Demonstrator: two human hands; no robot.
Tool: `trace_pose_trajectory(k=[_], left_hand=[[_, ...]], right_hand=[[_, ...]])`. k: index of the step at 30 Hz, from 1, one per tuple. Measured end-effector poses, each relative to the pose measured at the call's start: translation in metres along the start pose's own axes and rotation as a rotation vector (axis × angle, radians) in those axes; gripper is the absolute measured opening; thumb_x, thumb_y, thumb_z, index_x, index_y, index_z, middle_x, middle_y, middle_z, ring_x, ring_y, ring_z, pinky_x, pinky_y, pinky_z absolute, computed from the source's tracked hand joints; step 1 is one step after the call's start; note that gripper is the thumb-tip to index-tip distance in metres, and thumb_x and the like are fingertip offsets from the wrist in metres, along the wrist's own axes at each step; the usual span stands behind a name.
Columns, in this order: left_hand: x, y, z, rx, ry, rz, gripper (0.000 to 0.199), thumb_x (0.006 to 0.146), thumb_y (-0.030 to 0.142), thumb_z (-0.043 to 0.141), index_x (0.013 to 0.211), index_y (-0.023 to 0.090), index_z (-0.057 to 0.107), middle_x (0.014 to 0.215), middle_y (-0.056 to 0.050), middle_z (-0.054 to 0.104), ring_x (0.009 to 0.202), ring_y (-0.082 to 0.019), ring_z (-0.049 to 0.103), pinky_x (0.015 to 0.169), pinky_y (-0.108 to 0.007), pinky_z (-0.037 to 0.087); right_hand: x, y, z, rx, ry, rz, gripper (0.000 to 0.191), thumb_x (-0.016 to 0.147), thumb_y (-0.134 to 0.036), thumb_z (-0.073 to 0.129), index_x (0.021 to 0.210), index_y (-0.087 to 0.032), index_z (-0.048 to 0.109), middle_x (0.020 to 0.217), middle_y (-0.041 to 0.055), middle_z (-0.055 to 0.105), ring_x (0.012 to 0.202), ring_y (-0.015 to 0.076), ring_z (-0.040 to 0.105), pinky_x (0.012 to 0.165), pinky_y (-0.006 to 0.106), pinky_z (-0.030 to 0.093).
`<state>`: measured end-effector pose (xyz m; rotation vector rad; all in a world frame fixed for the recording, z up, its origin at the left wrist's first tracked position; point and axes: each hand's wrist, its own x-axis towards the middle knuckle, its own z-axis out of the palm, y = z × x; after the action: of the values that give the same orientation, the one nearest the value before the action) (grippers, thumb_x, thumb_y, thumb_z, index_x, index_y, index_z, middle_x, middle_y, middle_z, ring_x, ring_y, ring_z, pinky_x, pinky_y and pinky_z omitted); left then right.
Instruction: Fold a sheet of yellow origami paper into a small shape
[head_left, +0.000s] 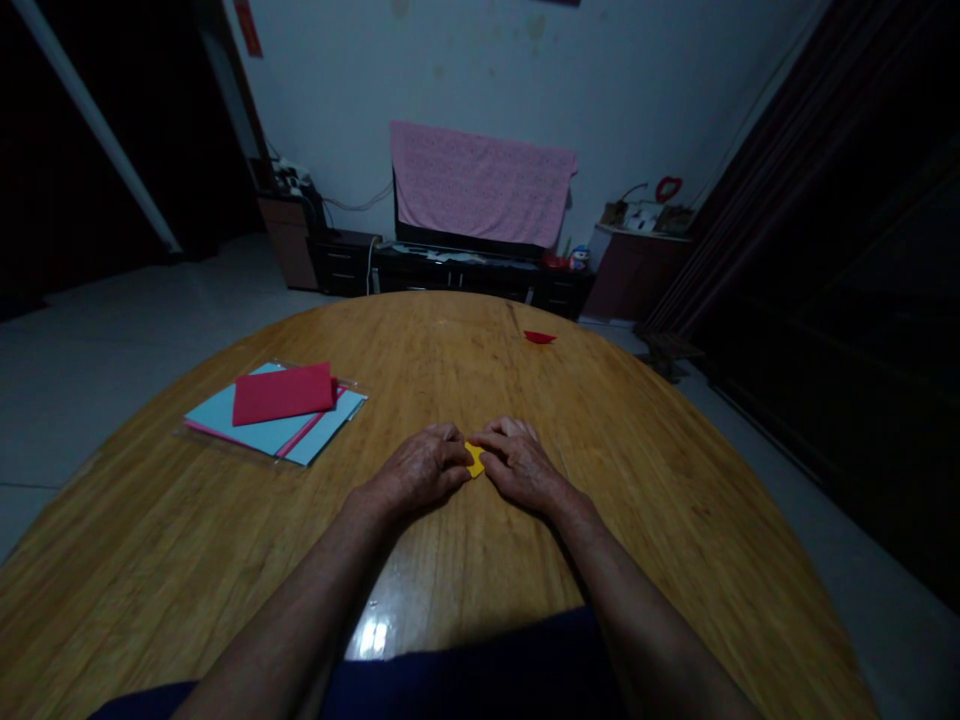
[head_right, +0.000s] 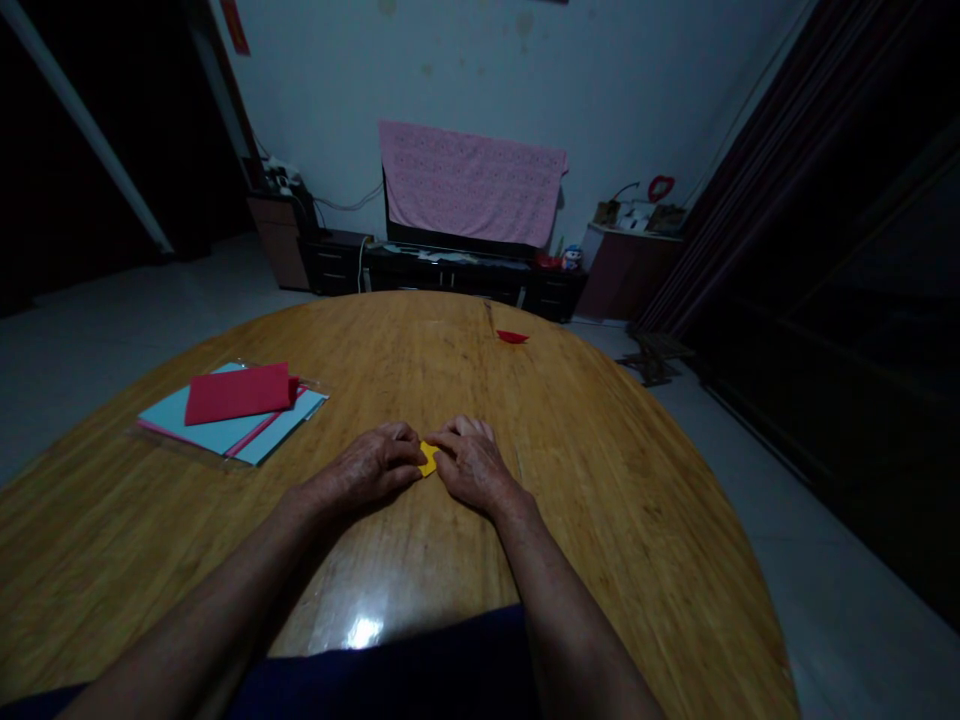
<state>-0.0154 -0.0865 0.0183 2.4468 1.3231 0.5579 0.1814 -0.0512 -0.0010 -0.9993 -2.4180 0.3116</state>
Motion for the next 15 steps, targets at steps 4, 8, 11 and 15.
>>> trace_pose_trajectory(k=[4,8,11,15], left_hand=[[0.000,-0.001,0.000,-0.029,0.001,0.016,0.022,0.086,0.032,0.052,0.092,0.021,0.069,0.094,-0.005,0.061,0.091,-0.016,0.056,0.082,-0.028,0.043],[0.001,-0.006,0.005,-0.048,0.046,0.036,0.020,0.086,0.026,0.051,0.087,0.020,0.070,0.091,-0.004,0.061,0.089,-0.016,0.057,0.082,-0.029,0.044],[0.002,-0.011,0.008,-0.057,0.057,0.045,0.015,0.084,0.026,0.055,0.088,0.021,0.069,0.092,-0.004,0.062,0.090,-0.016,0.057,0.082,-0.030,0.044],[0.001,-0.012,0.008,-0.065,0.043,0.046,0.015,0.083,0.028,0.057,0.091,0.021,0.068,0.095,-0.004,0.062,0.091,-0.016,0.057,0.083,-0.029,0.045]], right_hand=[[0.000,-0.001,-0.002,0.027,-0.019,0.012,0.030,0.083,-0.021,0.055,0.111,-0.026,0.064,0.103,0.0041,0.056,0.100,0.0185,0.048,0.093,0.036,0.037],[0.000,0.000,-0.002,0.046,-0.033,0.034,0.032,0.080,-0.022,0.058,0.112,-0.025,0.064,0.105,0.0044,0.055,0.100,0.0190,0.048,0.093,0.036,0.037],[0.000,0.000,-0.002,0.051,-0.042,0.038,0.033,0.080,-0.024,0.058,0.112,-0.025,0.064,0.104,0.0044,0.055,0.100,0.0192,0.047,0.093,0.037,0.037],[-0.001,-0.002,-0.005,0.075,-0.062,0.044,0.038,0.076,-0.021,0.060,0.113,-0.026,0.063,0.106,0.0046,0.054,0.101,0.0198,0.047,0.094,0.038,0.037]])
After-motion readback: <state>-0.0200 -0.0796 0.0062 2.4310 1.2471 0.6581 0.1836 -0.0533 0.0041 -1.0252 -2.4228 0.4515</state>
